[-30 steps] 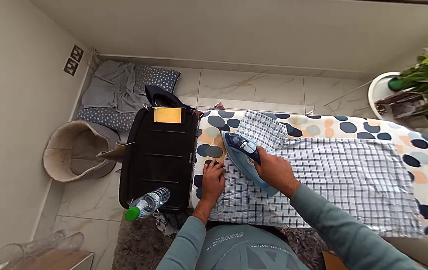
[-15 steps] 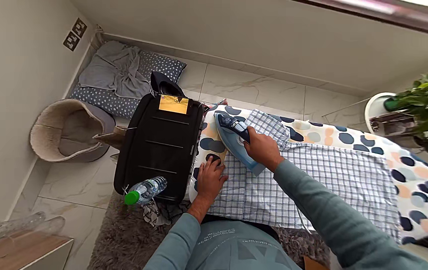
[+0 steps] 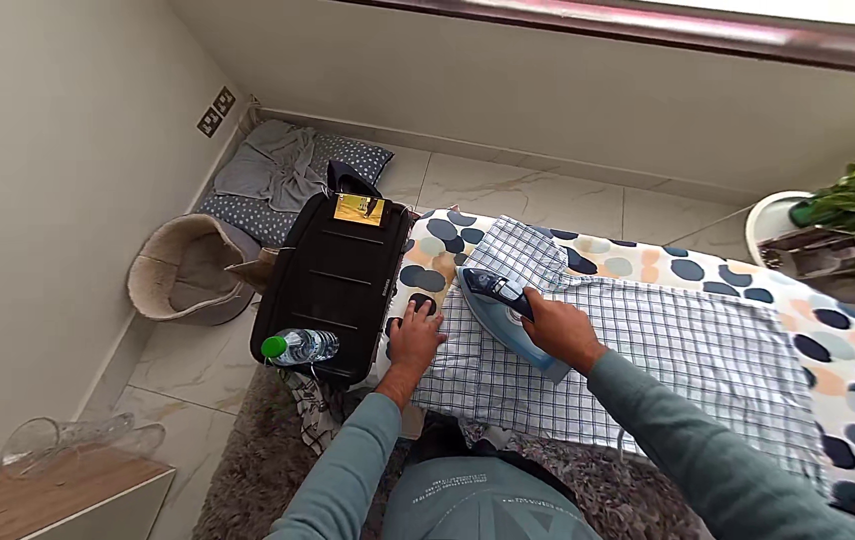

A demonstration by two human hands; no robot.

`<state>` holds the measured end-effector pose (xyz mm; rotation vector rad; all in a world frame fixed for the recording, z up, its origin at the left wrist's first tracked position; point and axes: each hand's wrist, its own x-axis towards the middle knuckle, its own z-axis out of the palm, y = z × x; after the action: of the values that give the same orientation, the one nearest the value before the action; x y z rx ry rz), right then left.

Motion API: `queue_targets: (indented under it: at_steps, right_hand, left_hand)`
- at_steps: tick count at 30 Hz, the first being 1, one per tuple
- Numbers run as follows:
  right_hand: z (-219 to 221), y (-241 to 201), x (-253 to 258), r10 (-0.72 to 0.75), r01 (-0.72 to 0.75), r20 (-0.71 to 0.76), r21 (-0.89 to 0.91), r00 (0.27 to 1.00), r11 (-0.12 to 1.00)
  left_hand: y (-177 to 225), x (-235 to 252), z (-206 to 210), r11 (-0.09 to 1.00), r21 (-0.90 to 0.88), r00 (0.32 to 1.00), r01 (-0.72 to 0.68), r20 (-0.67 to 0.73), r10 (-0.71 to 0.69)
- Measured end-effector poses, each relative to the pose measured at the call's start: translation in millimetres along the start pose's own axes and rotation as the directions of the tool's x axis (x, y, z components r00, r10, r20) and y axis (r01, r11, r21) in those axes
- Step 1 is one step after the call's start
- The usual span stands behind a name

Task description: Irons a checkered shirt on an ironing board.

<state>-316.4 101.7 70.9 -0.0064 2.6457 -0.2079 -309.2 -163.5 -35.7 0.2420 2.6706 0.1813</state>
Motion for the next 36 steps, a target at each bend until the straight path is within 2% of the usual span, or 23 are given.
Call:
queue_targets:
  at_steps: [10, 15, 19, 24, 29, 33, 36]
  right_hand:
    - [37.5, 53.9, -78.4, 0.051, -0.051, 0.009, 0.023, 0.999, 0.998]
    - [50.0, 64.2, -118.9, 0.102, -0.105, 0.061, 0.056, 0.993, 0.993]
    - [59.7, 60.9, -139.1, 0.158, -0.163, 0.060, 0.083, 0.986, 0.983]
    - [56.3, 43.4, -127.4, 0.196, -0.202, 0.077, 0.076, 0.978, 0.976]
    - [42.6, 11.3, -91.6, 0.224, -0.232, 0.080, 0.099, 0.971, 0.968]
    - [32.3, -18.8, -65.2, 0.273, -0.286, 0.108, 0.130, 0.956, 0.949]
    - [27.7, -35.9, -48.6, 0.271, -0.285, 0.111, 0.144, 0.956, 0.948]
  left_hand:
    - [5.2, 0.1, 10.7, 0.997, 0.001, 0.996, 0.071, -0.055, -0.071]
    - [8.6, -4.7, 8.6, 0.997, -0.047, 0.993, 0.064, -0.099, -0.068]
    - [-5.0, -4.1, 24.1, 0.993, -0.120, 0.983, 0.014, -0.180, -0.036]
    - [-16.7, -1.6, 38.8, 0.987, -0.161, 0.977, -0.023, -0.213, -0.012]
    - [-21.6, 0.1, 46.3, 0.974, -0.208, 0.948, -0.087, -0.317, 0.017]
    - [-19.5, 0.4, 43.6, 0.980, -0.089, 0.925, -0.177, -0.354, 0.135]
    - [-21.3, 6.0, 43.2, 0.951, -0.104, 0.903, -0.291, -0.359, 0.237]
